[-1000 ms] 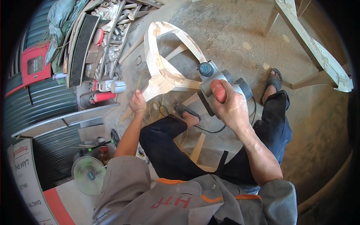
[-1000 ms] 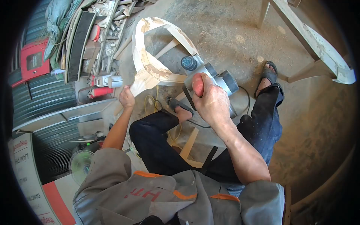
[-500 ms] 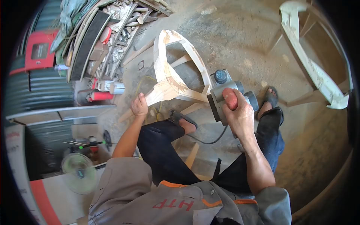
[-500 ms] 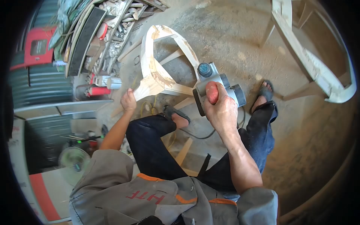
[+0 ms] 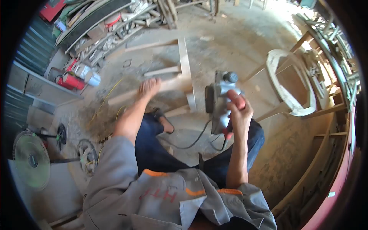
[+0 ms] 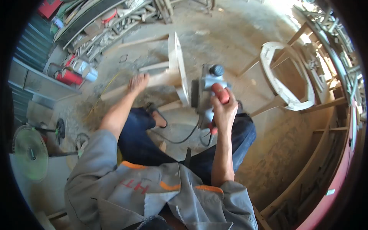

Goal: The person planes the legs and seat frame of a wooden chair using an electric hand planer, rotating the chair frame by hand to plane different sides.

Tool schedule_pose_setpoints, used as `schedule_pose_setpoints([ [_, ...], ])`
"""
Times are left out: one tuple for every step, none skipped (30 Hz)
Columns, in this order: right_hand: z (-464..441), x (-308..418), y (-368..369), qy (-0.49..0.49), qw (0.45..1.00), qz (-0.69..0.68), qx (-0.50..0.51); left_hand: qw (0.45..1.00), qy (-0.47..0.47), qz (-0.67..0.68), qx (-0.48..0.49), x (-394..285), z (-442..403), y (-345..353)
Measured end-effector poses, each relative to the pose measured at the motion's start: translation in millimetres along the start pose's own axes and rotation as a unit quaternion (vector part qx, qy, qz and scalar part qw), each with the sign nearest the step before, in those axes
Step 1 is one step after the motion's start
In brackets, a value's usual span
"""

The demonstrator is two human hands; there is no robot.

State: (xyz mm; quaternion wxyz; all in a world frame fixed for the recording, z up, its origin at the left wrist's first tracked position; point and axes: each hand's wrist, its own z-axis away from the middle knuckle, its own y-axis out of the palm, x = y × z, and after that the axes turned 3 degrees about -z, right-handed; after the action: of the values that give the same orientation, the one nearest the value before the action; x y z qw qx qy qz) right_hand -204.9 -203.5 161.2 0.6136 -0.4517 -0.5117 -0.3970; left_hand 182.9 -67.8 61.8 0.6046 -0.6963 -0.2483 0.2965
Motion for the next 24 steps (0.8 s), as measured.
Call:
schedule_pose_setpoints([
  [8,6,-6,-0.023,1.000,0.007,0.010,1.000,0.000,-0.012,0.013,-12,12,-2],
  [23,31,-9,0.008,1.000,0.010,0.013,1.000,0.016,0.001,-0.018,-21,26,2],
  [34,45,-13,0.018,0.999,0.019,0.029,1.000,0.009,0.012,-0.023,-28,40,4],
  [43,52,-14,0.032,0.998,0.032,0.049,0.999,-0.003,0.024,-0.023,-31,55,9],
  [51,53,-14,0.019,0.997,0.043,0.055,0.999,0.005,0.040,-0.020,-29,76,10],
  [48,59,-15,0.024,0.997,0.049,0.062,0.998,0.009,0.054,-0.015,-26,87,0],
  [49,60,-13,0.026,0.996,0.049,0.066,0.998,0.016,0.065,-0.014,-23,93,-9],
  [52,58,-13,0.037,0.996,0.048,0.071,0.998,0.013,0.065,0.006,-25,103,-16],
  [53,61,-11,0.055,0.995,0.056,0.066,0.997,0.012,0.063,0.031,-27,117,-25],
  [53,63,-6,0.052,0.995,0.056,0.063,0.997,0.008,0.064,0.050,-31,125,-31],
  [52,62,-3,0.053,0.994,0.067,0.068,0.998,0.026,0.050,0.039,-38,132,-32],
  [49,63,1,0.048,0.993,0.076,0.071,0.997,0.020,0.059,0.036,-40,136,-31],
  [48,68,11,0.048,0.992,0.081,0.079,0.997,0.018,0.068,0.030,-38,134,-33],
  [48,70,19,0.048,0.992,0.085,0.084,0.996,0.019,0.079,0.024,-37,134,-33],
  [48,74,31,0.045,0.991,0.091,0.090,0.995,0.022,0.093,0.005,-34,132,-33],
  [45,77,38,0.053,0.987,0.109,0.110,0.994,0.022,0.106,-0.014,-33,132,-33],
  [46,78,51,0.044,0.983,0.127,0.124,0.992,0.021,0.119,-0.032,-26,130,-32],
  [46,79,64,0.035,0.979,0.144,0.138,0.992,0.018,0.121,-0.020,-22,128,-31],
  [47,79,72,0.037,0.980,0.144,0.136,0.992,0.014,0.124,-0.009,-19,126,-29],
  [43,81,77,0.036,0.979,0.142,0.144,0.992,0.012,0.126,0.007,-19,127,-28],
  [39,80,82,0.038,0.978,0.140,0.151,0.991,0.014,0.136,-0.003,-17,129,-26],
  [33,82,87,0.038,0.977,0.136,0.157,0.989,0.017,0.146,-0.016,-15,129,-24],
  [28,82,96,0.012,0.975,0.150,0.165,0.987,0.020,0.156,-0.029,-15,127,-24],
  [19,86,105,0.010,0.972,0.161,0.170,0.986,0.020,0.163,-0.023,-13,124,-24],
])
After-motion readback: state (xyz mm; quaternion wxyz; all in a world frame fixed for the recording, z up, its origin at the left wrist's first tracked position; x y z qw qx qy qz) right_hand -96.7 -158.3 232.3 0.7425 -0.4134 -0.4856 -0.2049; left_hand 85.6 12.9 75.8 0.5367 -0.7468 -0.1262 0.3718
